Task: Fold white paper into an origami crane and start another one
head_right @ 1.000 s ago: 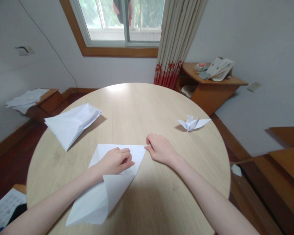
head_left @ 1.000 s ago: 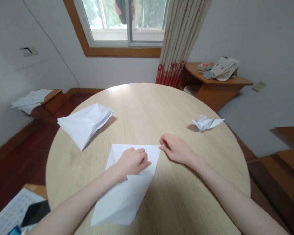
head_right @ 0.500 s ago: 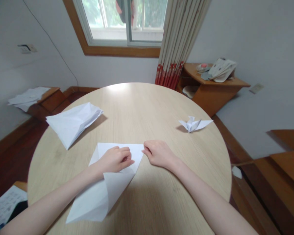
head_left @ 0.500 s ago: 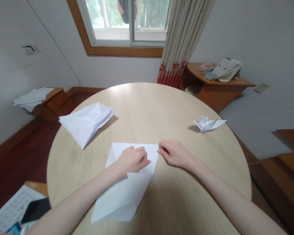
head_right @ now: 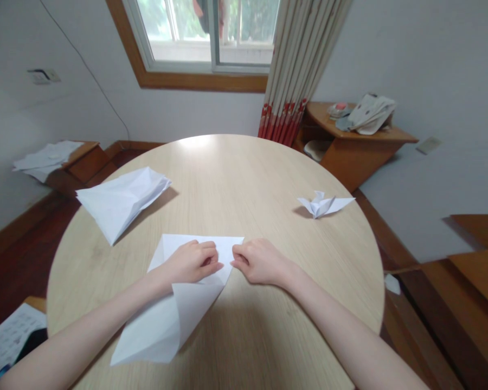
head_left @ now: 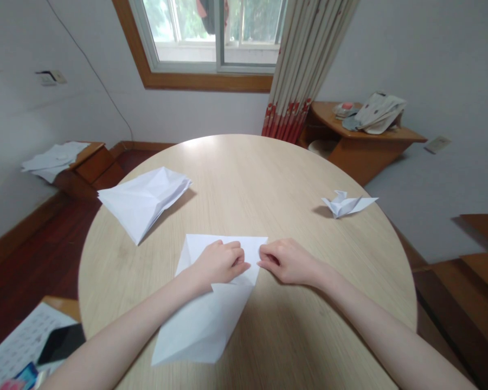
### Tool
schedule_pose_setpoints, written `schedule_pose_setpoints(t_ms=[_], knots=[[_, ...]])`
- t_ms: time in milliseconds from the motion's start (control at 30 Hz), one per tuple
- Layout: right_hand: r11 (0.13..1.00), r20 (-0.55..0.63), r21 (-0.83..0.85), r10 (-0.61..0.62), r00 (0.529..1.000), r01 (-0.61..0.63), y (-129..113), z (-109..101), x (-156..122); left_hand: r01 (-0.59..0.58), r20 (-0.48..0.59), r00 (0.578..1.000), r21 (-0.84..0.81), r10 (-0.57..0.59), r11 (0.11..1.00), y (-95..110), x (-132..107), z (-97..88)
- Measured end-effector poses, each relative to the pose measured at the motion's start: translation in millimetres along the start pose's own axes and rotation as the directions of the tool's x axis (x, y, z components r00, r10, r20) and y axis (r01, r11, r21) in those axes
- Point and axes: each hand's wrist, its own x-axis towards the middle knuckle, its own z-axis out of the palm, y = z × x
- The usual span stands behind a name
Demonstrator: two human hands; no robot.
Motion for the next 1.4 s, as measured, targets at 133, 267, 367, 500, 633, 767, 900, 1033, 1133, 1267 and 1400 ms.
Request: schedule_pose_setpoints(t_ms=[133,267,367,500,633,767,900,1033,1133,1267,1400], knots=[[1.0,0.018,0.0,-0.011,1.0,0.011,-2,1,-1,-0.006,-0.008,1.0,-0.008,0.006,1.0,-1,0,2.0],[0.999,0.027,-0.027,-0.036,0.999,0.037,-4,4,-2,-0.011,-0.016,1.0,-0.012,0.01,1.0,-3,1,3.5],[0.997,0.042,-0.049,-0.056,0.998,0.058,-5,7,-3,-0.009,-0.015,1.0,-0.02,0.009,1.0,-3,1,3.6],[0.995,0.074,-0.051,-0.079,0.994,0.083,-10,9,-4,-0.008,-0.023,1.0,-0.03,0.007,1.0,-2,0,3.3],[0.993,0.099,-0.055,-0.101,0.99,0.107,-15,10,-5,-0.008,-0.019,1.0,-0.027,0.007,1.0,-2,0,3.0],[0.992,0.097,-0.039,-0.116,0.988,0.12,-17,10,-5,-0.011,-0.021,1.0,-0.033,0.011,0.999,-3,0,3.2],[0.99,0.085,-0.019,-0.136,0.987,0.138,-16,10,-5,-0.016,-0.024,1.0,-0.042,0.015,0.999,-3,0,3.1],[0.988,0.096,0.002,-0.152,0.984,0.152,-18,8,-5,-0.014,-0.029,0.999,-0.049,0.013,0.999,-3,0,3.2],[0.99,0.126,0.003,-0.142,0.982,0.143,-19,6,-5,-0.012,-0.035,0.999,-0.05,0.011,0.999,-3,0,3.6],[0.989,0.126,0.015,-0.15,0.981,0.149,-19,7,-5,-0.009,-0.013,1.0,-0.042,0.009,0.999,-3,0,3.0],[0.989,0.093,0.014,-0.15,0.984,0.149,-17,10,-5,-0.002,-0.003,1.0,-0.031,0.002,1.0,-2,0,2.2]])
